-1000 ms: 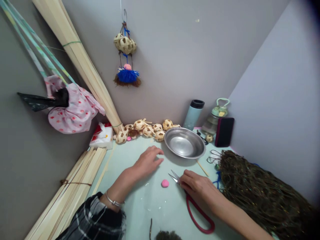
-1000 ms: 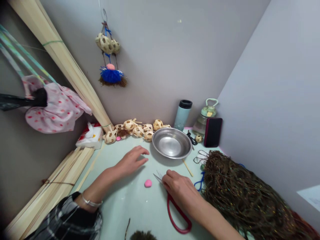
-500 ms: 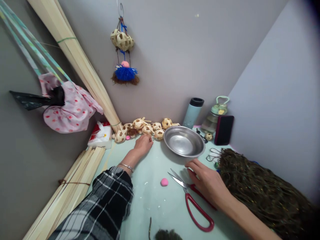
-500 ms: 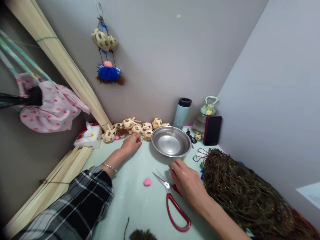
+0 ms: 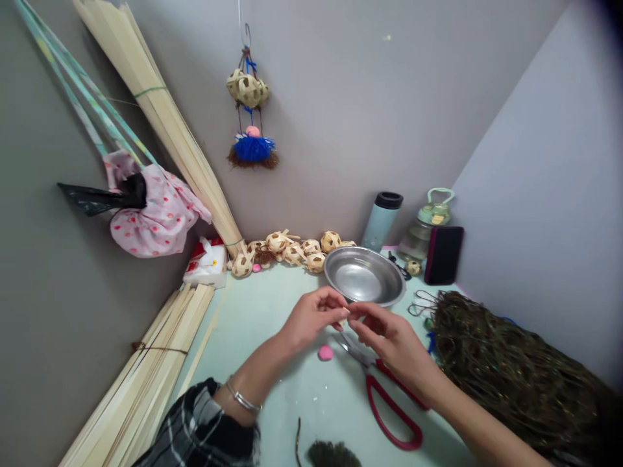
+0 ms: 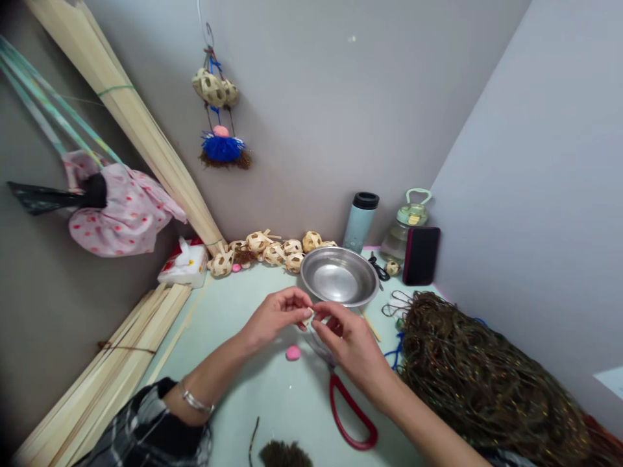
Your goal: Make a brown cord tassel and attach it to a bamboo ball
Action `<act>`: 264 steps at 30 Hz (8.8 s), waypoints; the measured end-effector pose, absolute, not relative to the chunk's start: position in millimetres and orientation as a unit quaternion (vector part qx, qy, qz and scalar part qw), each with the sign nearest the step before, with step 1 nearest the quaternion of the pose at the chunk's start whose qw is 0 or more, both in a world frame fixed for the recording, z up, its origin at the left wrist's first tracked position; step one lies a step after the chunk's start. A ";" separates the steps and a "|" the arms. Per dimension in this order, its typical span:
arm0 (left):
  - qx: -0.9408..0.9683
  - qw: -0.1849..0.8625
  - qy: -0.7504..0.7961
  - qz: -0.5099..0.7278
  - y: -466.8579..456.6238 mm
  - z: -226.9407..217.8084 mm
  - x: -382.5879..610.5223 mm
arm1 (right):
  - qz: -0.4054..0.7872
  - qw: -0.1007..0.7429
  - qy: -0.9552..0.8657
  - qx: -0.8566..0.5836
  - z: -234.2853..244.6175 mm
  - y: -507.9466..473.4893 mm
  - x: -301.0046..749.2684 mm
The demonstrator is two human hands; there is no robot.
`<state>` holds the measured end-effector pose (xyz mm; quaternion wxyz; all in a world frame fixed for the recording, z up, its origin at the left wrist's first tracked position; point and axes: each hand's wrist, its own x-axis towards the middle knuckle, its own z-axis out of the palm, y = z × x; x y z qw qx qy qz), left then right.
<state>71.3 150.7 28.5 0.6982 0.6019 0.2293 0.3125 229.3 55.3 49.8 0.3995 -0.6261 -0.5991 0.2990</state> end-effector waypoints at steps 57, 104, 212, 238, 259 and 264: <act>0.823 0.313 0.318 0.351 100.2 40.5 69.9 | 0.509 0.489 -0.405 -0.581 52.7 60.8 221.7; 0.638 0.746 0.179 0.071 171.4 10.6 19.8 | 0.210 0.094 -0.895 -0.383 27.2 16.0 162.1; 0.548 0.826 0.129 0.027 165.7 -3.8 21.1 | 0.249 0.352 -0.739 -0.518 55.9 37.9 209.3; 0.546 0.824 0.141 0.053 164.8 -1.4 22.9 | 0.167 0.328 -0.787 -0.495 43.5 40.9 210.6; 0.653 0.612 0.275 0.351 138.8 18.5 53.9 | 0.470 0.522 -0.429 -0.568 39.0 64.9 225.5; 0.671 0.584 0.268 0.371 134.2 16.9 56.8 | 0.510 0.516 -0.394 -0.563 33.9 65.3 229.5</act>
